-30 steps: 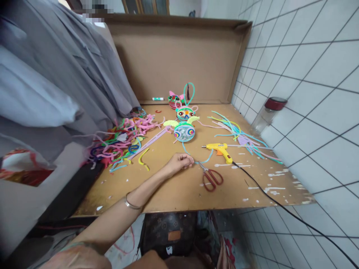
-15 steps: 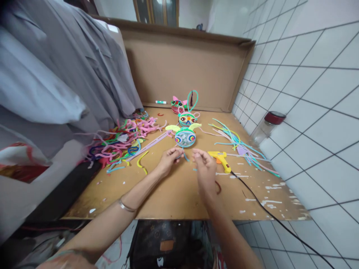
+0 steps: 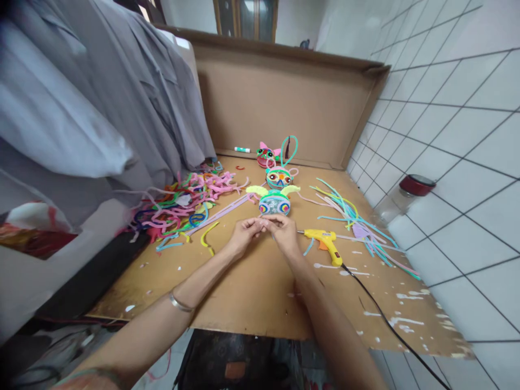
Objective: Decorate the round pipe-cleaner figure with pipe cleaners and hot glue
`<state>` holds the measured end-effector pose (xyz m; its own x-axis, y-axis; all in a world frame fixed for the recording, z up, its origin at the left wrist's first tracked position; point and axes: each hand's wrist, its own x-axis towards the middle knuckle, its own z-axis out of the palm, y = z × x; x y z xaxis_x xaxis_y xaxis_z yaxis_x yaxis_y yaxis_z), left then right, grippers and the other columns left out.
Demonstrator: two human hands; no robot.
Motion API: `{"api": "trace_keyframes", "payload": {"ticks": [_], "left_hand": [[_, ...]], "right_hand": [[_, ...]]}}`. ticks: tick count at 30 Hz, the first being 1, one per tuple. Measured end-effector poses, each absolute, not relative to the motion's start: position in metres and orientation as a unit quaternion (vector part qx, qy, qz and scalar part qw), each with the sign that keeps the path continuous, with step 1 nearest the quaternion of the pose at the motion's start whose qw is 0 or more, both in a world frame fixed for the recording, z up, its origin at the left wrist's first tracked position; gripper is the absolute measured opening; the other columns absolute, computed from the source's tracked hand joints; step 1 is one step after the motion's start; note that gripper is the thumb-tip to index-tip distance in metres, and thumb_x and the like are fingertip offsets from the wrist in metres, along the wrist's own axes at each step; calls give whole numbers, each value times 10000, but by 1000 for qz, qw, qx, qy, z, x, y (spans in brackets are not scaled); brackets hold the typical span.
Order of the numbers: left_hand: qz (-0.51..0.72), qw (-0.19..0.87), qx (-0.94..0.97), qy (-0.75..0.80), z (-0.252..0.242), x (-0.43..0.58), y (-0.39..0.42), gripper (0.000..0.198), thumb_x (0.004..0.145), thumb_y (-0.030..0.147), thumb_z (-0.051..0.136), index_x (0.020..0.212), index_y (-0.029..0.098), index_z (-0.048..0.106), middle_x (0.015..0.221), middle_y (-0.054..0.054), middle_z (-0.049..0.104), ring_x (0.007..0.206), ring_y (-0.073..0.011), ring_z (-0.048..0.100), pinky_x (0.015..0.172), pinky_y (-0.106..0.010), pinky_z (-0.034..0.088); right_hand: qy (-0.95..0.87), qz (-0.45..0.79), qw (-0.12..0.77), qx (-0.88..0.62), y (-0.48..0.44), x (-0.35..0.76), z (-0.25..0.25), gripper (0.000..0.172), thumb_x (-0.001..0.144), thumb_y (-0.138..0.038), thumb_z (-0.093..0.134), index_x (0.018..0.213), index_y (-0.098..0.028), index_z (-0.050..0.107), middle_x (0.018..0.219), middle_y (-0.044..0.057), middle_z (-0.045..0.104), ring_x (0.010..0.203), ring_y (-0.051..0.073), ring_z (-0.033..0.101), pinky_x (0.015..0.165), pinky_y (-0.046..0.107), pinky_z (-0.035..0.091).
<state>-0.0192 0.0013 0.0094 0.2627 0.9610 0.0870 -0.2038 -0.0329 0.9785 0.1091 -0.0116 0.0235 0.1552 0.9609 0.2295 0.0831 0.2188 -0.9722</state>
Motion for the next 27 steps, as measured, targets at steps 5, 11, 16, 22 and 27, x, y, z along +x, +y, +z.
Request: {"api": "trace_keyframes", "payload": {"ticks": [5, 11, 16, 22, 27], "left_hand": [[455, 620, 547, 332, 10, -19, -1, 520, 630, 653, 700, 652, 143, 598, 562, 37, 508, 492, -54, 335, 508, -221, 236], [420, 574, 595, 373, 6, -18, 0, 394, 709, 532, 648, 676, 140, 633, 532, 44, 499, 480, -63, 317, 511, -226, 229], [458, 509, 598, 417, 6, -18, 3, 281, 775, 385, 564, 627, 149, 607, 566, 30, 527, 530, -84, 372, 559, -229, 287], [469, 460, 619, 431, 10, -26, 4, 268, 784, 343, 554, 600, 150, 582, 574, 27, 545, 569, -97, 435, 624, -233, 341], [464, 432, 647, 423, 9, -28, 4, 280, 804, 341, 540, 602, 150, 576, 562, 32, 532, 565, -100, 436, 618, -237, 339]], "right_hand": [[-546, 350, 570, -505, -12, 116, 18, 251, 655, -437, 665, 665, -192, 613, 647, -13, 610, 598, 123, 529, 617, 267, 446], [-518, 264, 595, -555, -22, 122, 17, 293, 741, -499, 557, 700, -213, 508, 601, -43, 497, 574, 121, 442, 572, 253, 380], [-480, 258, 621, -563, -21, 123, 16, 303, 740, -506, 562, 685, -217, 487, 570, -50, 472, 549, 120, 421, 549, 252, 361], [-535, 237, 599, -546, -18, 126, 10, 241, 775, -425, 589, 792, -187, 614, 748, 8, 601, 674, 151, 552, 665, 286, 456], [-668, 85, 548, -497, -21, 133, 14, 251, 868, -344, 548, 1033, -219, 690, 1058, 84, 662, 975, 220, 617, 883, 375, 482]]}}
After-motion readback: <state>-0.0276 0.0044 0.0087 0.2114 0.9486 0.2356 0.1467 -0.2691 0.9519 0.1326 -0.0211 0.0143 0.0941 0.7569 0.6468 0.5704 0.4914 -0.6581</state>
